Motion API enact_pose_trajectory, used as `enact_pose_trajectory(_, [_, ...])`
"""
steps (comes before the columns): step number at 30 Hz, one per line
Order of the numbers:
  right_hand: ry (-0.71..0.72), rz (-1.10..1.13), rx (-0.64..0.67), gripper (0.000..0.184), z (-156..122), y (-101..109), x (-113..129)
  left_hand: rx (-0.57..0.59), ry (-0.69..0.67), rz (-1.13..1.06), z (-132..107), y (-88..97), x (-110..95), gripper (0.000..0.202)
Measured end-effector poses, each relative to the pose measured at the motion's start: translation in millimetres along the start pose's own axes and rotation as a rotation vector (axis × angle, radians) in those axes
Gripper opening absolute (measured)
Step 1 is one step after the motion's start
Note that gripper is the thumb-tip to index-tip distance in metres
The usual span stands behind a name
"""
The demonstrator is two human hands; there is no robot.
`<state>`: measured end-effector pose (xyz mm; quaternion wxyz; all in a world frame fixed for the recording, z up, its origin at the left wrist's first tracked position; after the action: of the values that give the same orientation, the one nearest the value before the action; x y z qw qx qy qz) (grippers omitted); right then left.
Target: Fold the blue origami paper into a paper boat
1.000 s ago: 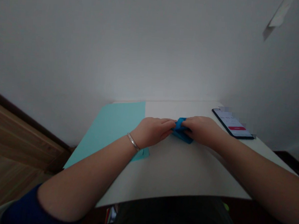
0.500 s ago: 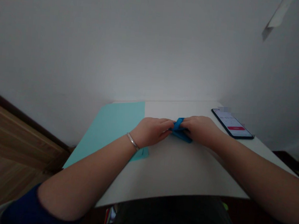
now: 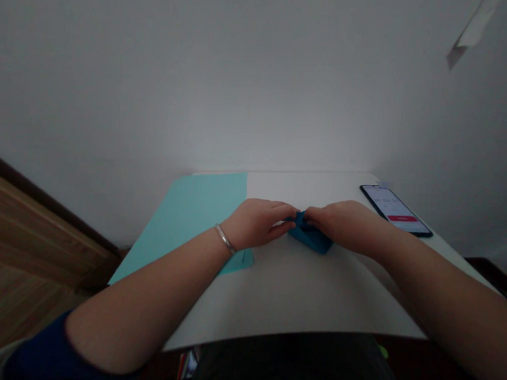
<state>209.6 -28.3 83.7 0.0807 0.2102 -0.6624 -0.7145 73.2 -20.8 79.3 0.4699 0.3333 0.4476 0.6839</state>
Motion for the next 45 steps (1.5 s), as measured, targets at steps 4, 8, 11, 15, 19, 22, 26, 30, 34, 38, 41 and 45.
enact_pose_trajectory(4, [-0.058, 0.031, 0.029, 0.027, 0.7, -0.6, -5.7, -0.004, 0.001, 0.002, -1.2, -1.1, 1.6, 0.021])
enact_pose_trajectory(8, [-0.060, 0.021, 0.006, 0.025, 1.2, -1.9, -10.5, -0.005, 0.010, 0.022, -2.4, -2.6, 3.7, 0.022])
enact_pose_trajectory(11, [-0.021, 0.031, -0.019, 0.023, -0.1, -1.8, -8.7, -0.012, 0.016, 0.016, -2.8, -2.9, 4.8, 0.023])
enact_pose_trajectory(15, [0.045, -0.002, -0.011, 0.015, -2.9, -2.3, 0.9, -0.013, 0.003, -0.011, -2.0, -2.2, 3.2, 0.022])
enact_pose_trajectory(19, [0.038, -0.005, -0.054, 0.017, -3.7, 0.2, 8.9, -0.001, -0.021, -0.019, 0.0, -1.0, -0.9, 0.020])
enact_pose_trajectory(22, [0.002, -0.012, -0.051, 0.019, -2.1, -1.0, 13.1, 0.013, -0.030, -0.011, 1.4, -0.5, -3.2, 0.020])
enact_pose_trajectory(26, [0.009, -0.005, -0.088, 0.021, -0.7, -2.8, 21.3, 0.034, -0.015, -0.004, 1.9, -0.8, -3.3, 0.021])
enact_pose_trajectory(30, [0.111, 0.125, -0.167, 0.022, -2.0, -3.3, 28.2, 0.033, 0.015, 0.000, 1.5, -0.6, -1.1, 0.021])
enact_pose_trajectory(34, [0.057, 0.162, -0.169, 0.020, 1.9, -7.8, 22.0, 0.040, 0.012, -0.009, 1.6, -1.4, -0.2, 0.022])
enact_pose_trajectory(38, [0.019, 0.142, -0.189, 0.022, 5.4, -8.9, 22.0, 0.041, -0.001, 0.012, 2.1, -2.0, -0.5, 0.021])
enact_pose_trajectory(41, [0.008, 0.126, -0.219, 0.020, 5.8, -8.1, 25.8, 0.038, -0.001, 0.037, 2.4, -1.3, -1.0, 0.021])
enact_pose_trajectory(45, [-0.004, 0.131, -0.221, 0.021, 5.6, -6.9, 27.5, 0.057, 0.015, 0.096, 2.2, 0.2, -0.9, 0.024])
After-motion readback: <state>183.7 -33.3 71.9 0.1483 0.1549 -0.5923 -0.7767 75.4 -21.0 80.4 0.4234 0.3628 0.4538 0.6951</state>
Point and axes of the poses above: each hand's wrist, its own z-axis towards the middle knuckle, its own y-axis out of the back of the hand, x = y × z, the point moved 6 cm from there along z, towards the middle knuckle, and after that the axes turned 10 degrees about -y, right-handed, at the moved point
